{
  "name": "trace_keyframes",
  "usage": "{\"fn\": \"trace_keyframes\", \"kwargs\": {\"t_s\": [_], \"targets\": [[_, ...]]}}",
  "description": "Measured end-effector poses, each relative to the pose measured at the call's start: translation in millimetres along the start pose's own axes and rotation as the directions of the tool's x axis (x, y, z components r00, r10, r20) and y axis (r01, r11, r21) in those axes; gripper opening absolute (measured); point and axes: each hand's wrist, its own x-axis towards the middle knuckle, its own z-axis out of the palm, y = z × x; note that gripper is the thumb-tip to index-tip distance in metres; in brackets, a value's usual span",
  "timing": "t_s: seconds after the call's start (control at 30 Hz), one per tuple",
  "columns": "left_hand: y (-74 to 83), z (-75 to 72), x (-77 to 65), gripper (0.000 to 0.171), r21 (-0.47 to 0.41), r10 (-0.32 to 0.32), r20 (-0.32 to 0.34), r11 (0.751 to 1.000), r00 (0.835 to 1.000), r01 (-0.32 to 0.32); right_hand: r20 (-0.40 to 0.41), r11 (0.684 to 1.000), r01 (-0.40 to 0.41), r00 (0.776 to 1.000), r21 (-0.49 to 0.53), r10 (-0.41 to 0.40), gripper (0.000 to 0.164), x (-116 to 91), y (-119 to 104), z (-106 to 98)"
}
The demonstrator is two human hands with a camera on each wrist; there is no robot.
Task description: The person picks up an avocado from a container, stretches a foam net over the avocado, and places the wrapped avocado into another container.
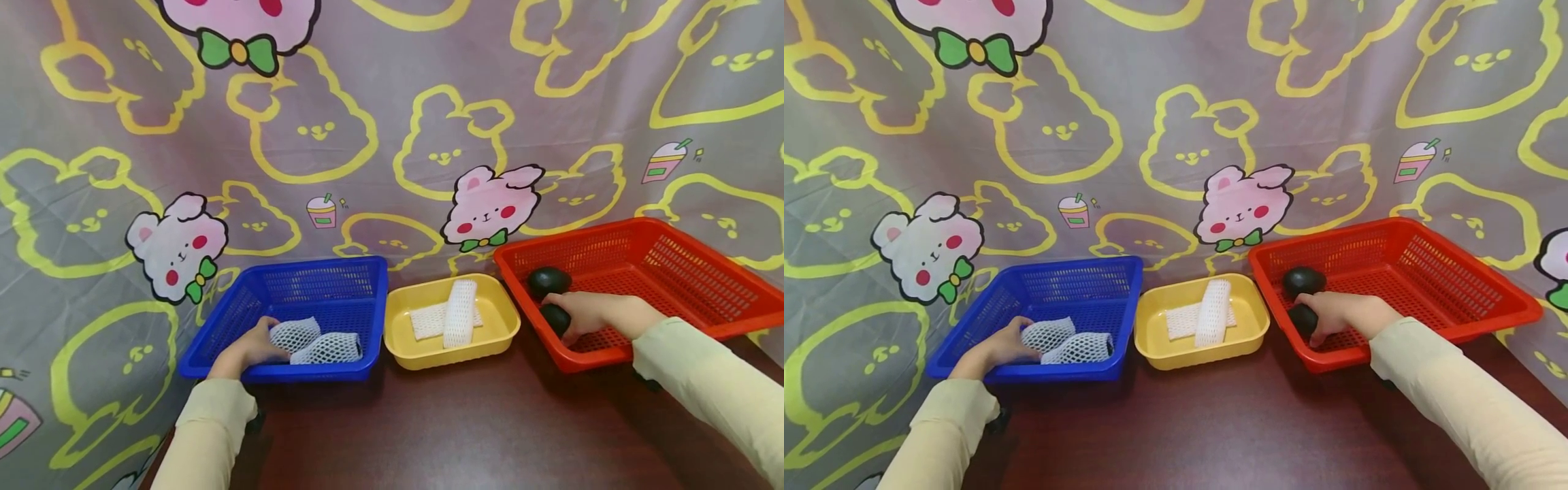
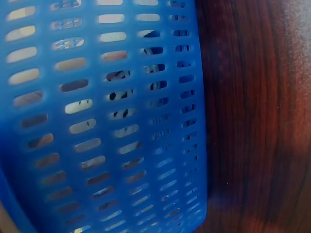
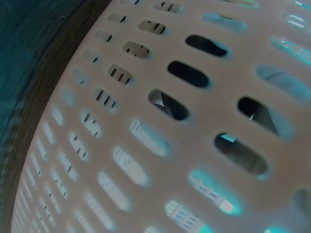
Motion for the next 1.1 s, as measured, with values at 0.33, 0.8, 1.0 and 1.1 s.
{"fn": "trace_keyframes", "kwargs": {"t_s": [0.33, 0.8, 1.0, 1.1], "targets": [[15.8, -1.3, -9.8, 0.084, 0.153, -0.108, -0.031, 0.982, 0.994, 0.112, 0.026, 0.998, -0.060, 0.998, -0.021, 0.061, 0.079, -14, -35, -10], [16.1, -5.5, -15.1, 0.100, 0.200, -0.124, -0.077, 0.970, 0.989, 0.137, 0.006, 0.999, -0.043, 0.999, 0.009, 0.043, 0.070, -22, -36, -10], [17.5, -11.4, -20.2, 0.102, 0.186, -0.094, -0.075, 0.977, 0.993, 0.107, -0.020, 1.000, -0.018, 1.000, 0.013, 0.018, 0.066, -26, -34, -14], [19.7, -13.6, -21.4, 0.102, 0.197, -0.070, -0.078, 0.977, 0.995, 0.084, -0.035, 1.000, 0.002, 0.999, 0.006, -0.001, 0.065, -30, -33, -16]]}}
